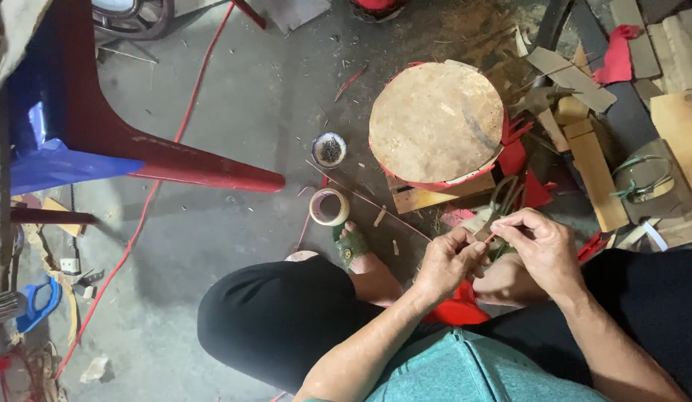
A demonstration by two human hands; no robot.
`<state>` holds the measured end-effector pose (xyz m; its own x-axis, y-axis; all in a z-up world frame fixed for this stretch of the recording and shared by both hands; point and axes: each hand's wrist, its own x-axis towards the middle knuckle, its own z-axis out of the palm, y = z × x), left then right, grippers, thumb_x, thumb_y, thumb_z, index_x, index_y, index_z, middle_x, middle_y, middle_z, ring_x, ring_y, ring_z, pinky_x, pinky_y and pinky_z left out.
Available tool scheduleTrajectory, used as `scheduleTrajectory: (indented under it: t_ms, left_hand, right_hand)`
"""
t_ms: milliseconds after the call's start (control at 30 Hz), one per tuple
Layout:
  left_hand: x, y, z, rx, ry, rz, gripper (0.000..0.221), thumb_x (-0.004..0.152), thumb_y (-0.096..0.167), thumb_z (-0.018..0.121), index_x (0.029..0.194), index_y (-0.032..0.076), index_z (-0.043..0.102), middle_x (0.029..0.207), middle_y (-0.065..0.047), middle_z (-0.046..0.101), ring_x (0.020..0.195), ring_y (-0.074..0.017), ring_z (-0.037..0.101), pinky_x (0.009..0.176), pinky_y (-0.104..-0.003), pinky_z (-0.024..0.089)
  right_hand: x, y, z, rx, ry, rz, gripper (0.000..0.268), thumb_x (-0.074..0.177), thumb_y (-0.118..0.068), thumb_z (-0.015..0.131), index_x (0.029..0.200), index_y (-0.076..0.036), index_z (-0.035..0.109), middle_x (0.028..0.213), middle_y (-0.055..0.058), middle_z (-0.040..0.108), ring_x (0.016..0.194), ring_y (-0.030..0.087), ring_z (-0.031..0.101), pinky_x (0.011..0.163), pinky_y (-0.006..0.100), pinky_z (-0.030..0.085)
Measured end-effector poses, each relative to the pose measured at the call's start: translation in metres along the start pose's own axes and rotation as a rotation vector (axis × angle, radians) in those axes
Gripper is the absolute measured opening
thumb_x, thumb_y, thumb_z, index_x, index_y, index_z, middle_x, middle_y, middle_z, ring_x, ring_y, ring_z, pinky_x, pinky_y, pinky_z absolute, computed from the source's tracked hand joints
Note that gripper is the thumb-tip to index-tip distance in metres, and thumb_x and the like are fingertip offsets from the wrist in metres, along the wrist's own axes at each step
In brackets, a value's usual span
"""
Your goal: Threading a red cord through the holes of a wooden drum rim to prepare it for assembly.
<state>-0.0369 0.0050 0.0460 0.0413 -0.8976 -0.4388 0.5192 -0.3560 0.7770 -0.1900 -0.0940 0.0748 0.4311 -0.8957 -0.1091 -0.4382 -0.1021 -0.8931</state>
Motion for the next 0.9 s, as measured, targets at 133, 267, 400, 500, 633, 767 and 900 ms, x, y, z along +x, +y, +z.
scheduleTrajectory:
  t_ms: [133, 267, 400, 500, 633, 767, 900]
  left_hand:
    - [-0.003, 0.010, 0.002, 0.106, 0.034, 0.012, 0.018, 0.103, 0.010, 0.062, 0.087, 0.009, 0.058, 0.074, -0.001, 0.063, 0.061, -0.0080, 0.054, 0.059, -0.021, 0.048]
    - [-0.007, 0.022, 0.003, 0.289, 0.042, 0.072, 0.018, 0.103, 0.013, 0.064, 0.086, 0.008, 0.060, 0.075, 0.000, 0.064, 0.066, -0.0074, 0.056, 0.062, -0.022, 0.048]
    - [-0.004, 0.015, 0.001, 0.202, 0.001, 0.065, 0.018, 0.104, 0.009, 0.063, 0.086, 0.006, 0.058, 0.072, -0.002, 0.064, 0.057, -0.0080, 0.054, 0.055, -0.021, 0.047]
    - [-0.002, 0.017, -0.005, 0.214, -0.061, -0.046, 0.006, 0.103, 0.009, 0.063, 0.101, 0.005, 0.068, 0.082, -0.001, 0.068, 0.063, -0.0062, 0.054, 0.058, -0.021, 0.044]
    - [-0.005, 0.029, -0.003, 0.256, -0.115, -0.013, 0.007, 0.101, 0.004, 0.062, 0.096, 0.005, 0.068, 0.076, 0.000, 0.062, 0.064, -0.0063, 0.055, 0.059, -0.020, 0.044]
    - [-0.008, 0.033, 0.001, 0.591, -0.013, 0.085, 0.005, 0.097, 0.004, 0.064, 0.098, 0.000, 0.065, 0.078, -0.006, 0.068, 0.063, -0.0159, 0.061, 0.059, -0.029, 0.052]
    - [-0.012, 0.036, 0.001, 0.692, 0.018, 0.170, 0.008, 0.094, 0.005, 0.066, 0.089, 0.001, 0.062, 0.070, -0.007, 0.065, 0.059, -0.0188, 0.059, 0.056, -0.034, 0.050]
  right_hand:
    - [0.001, -0.001, -0.004, 0.040, -0.015, 0.047, 0.011, 0.086, -0.001, 0.077, 0.096, 0.000, 0.073, 0.091, 0.005, 0.077, 0.075, 0.012, 0.069, 0.068, 0.023, 0.054]
    - [0.007, -0.005, -0.011, 0.048, -0.124, 0.170, 0.014, 0.085, -0.002, 0.077, 0.099, -0.001, 0.078, 0.086, 0.004, 0.077, 0.070, 0.012, 0.064, 0.062, 0.024, 0.051]
    - [0.009, -0.010, -0.023, -0.217, -0.241, -0.056, 0.014, 0.082, -0.009, 0.075, 0.094, -0.007, 0.082, 0.088, -0.001, 0.077, 0.062, 0.012, 0.063, 0.057, 0.027, 0.049]
    - [0.006, -0.005, -0.021, -0.220, -0.207, -0.179, 0.010, 0.085, -0.006, 0.071, 0.093, -0.007, 0.078, 0.087, -0.002, 0.073, 0.064, 0.012, 0.062, 0.059, 0.026, 0.048]
    - [0.006, 0.005, -0.019, -0.281, -0.198, -0.241, 0.010, 0.085, -0.008, 0.071, 0.093, -0.008, 0.077, 0.088, -0.001, 0.071, 0.066, 0.015, 0.063, 0.063, 0.029, 0.049]
    - [0.005, 0.000, -0.019, -0.328, -0.187, -0.284, 0.012, 0.084, -0.009, 0.073, 0.094, -0.009, 0.078, 0.089, -0.001, 0.071, 0.065, 0.015, 0.062, 0.061, 0.029, 0.049]
    - [0.003, -0.002, -0.017, -0.319, -0.196, -0.298, 0.018, 0.082, -0.006, 0.075, 0.099, -0.008, 0.079, 0.090, 0.000, 0.070, 0.066, 0.015, 0.062, 0.061, 0.029, 0.048]
